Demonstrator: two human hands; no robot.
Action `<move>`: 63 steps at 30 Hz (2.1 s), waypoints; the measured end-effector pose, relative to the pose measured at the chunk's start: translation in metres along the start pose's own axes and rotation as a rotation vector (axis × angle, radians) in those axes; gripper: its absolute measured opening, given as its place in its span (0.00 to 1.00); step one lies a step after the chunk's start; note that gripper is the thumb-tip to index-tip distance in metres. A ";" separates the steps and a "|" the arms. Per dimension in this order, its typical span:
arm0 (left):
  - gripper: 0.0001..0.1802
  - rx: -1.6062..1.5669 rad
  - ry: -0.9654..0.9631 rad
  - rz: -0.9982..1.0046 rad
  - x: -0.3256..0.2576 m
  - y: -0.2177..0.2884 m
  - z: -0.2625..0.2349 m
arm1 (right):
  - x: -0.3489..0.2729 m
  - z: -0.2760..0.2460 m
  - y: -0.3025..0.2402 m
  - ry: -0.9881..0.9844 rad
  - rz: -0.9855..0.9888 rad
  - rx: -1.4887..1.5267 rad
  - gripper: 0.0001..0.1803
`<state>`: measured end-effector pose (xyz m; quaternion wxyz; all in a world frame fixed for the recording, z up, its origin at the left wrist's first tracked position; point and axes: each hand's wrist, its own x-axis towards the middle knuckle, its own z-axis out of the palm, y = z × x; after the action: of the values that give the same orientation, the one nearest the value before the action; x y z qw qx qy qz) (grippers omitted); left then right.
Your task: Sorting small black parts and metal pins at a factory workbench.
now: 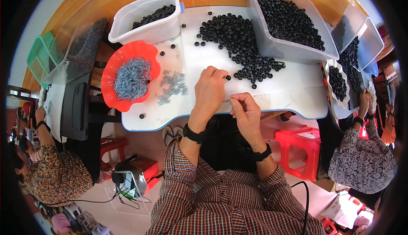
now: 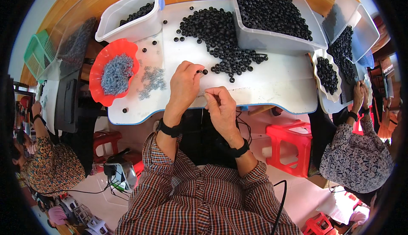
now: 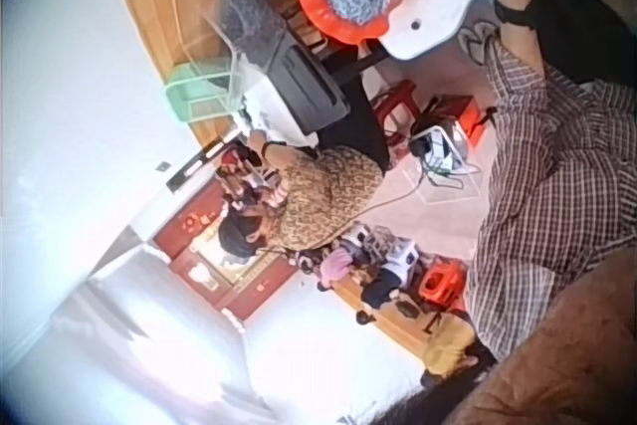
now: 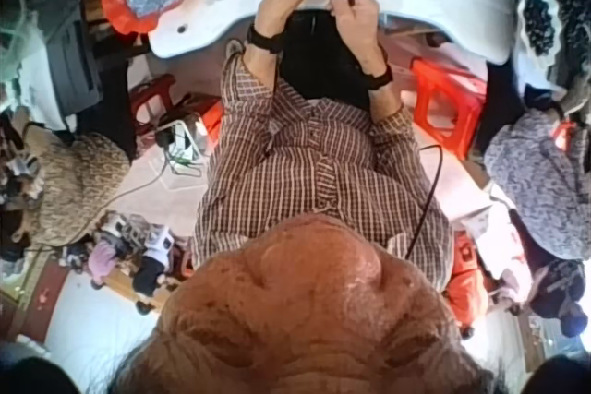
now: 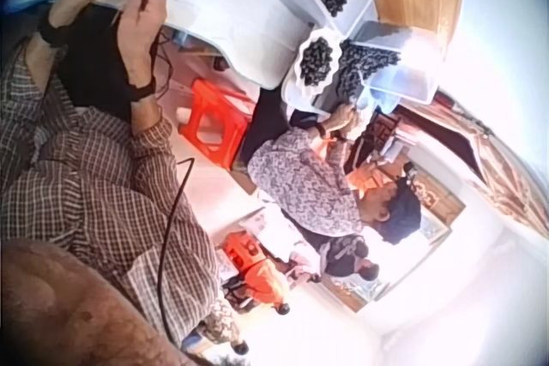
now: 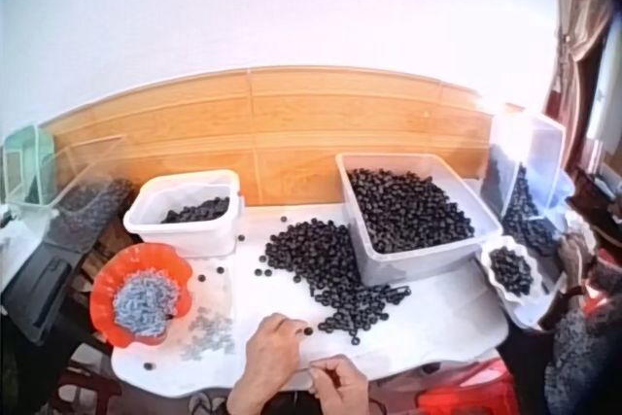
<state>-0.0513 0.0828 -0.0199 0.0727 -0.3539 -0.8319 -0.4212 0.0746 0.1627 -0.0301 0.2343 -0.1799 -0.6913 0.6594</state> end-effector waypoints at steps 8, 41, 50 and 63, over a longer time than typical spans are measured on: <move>0.13 -0.912 -0.080 -0.394 -0.027 0.004 -0.018 | 0.000 0.001 0.000 0.018 0.003 0.014 0.04; 0.10 -1.430 -0.062 -0.570 -0.075 -0.001 -0.029 | 0.001 0.006 -0.030 -0.210 0.109 0.152 0.03; 0.09 -1.432 -0.213 -0.519 -0.076 -0.016 -0.036 | 0.015 -0.001 -0.036 -0.369 0.288 0.124 0.06; 0.10 -1.601 -0.005 -0.641 -0.071 -0.011 -0.031 | 0.102 0.013 -0.026 0.045 -0.537 -1.051 0.07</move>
<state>-0.0117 0.0180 -0.0370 -0.3229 -0.0475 -0.3445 -0.8802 -0.0154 0.2073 0.0045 0.2870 -0.1046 -0.9416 0.1419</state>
